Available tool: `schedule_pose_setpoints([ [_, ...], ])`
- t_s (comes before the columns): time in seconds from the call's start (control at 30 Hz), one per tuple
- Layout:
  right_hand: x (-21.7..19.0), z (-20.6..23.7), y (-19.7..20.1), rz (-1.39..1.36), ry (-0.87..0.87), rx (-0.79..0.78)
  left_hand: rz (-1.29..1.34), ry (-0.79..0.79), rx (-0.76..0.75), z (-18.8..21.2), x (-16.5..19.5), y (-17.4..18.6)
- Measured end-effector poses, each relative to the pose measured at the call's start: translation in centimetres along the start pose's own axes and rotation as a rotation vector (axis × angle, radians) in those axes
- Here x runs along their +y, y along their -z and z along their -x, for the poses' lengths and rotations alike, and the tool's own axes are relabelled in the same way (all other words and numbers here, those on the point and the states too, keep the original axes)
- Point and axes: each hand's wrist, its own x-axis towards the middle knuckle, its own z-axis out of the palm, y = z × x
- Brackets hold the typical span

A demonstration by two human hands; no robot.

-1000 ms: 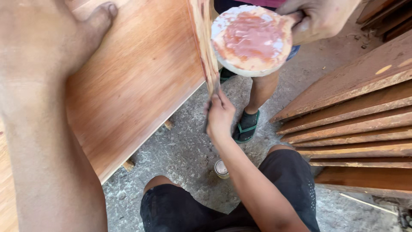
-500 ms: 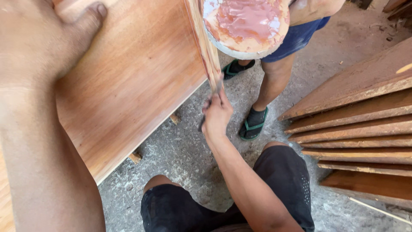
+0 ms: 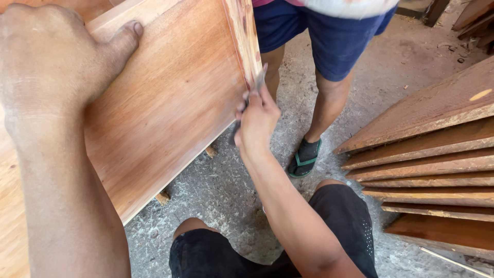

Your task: The person carries a can of wood stain and a brush, applies stain to the edges and surfaces of a wooden cabinet frame, repositions the cabinet and a door panel on the workshop floor, and continues brushing stain along the frame edges and corners.

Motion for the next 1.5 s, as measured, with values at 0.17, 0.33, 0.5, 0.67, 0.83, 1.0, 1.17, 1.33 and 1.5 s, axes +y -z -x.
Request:
schedule_pose_setpoints([
  [0.17,-1.4,0.7,-0.9,0.08,0.01,-0.06,-0.056,-0.005,0.092,0.2,-0.2,-0.1],
  [0.33,-1.3,0.6,-2.1,0.006,0.028,-0.026,0.042,0.038,0.072,0.1,-0.5,0.0],
  [0.5,-1.0,0.3,-2.4,0.04,0.044,-0.026,-0.058,0.033,0.185,-0.1,-0.5,0.1],
  [0.67,-1.1,0.7,-2.6,0.002,0.046,-0.021,0.185,0.125,-0.066,0.1,-0.2,-0.2],
  [0.83,-1.4,1.0,-2.8,0.091,0.047,-0.009,0.069,0.053,0.162,-0.1,-0.5,-0.5],
  [1.0,-1.3,0.5,-2.8,0.046,0.065,-0.061,0.009,0.056,0.213,0.3,-0.3,-0.6],
  [1.17,-1.5,0.7,-2.7,0.097,0.059,0.009,0.204,0.126,-0.126,-0.2,0.0,0.0],
  [1.33,-3.3,-0.8,-5.3,0.086,0.169,-0.105,0.307,0.142,-0.159,-0.8,0.0,1.6],
  [1.5,-7.1,-4.4,-4.6,0.128,0.489,-0.431,0.387,0.141,-0.323,-1.7,-0.4,2.8],
])
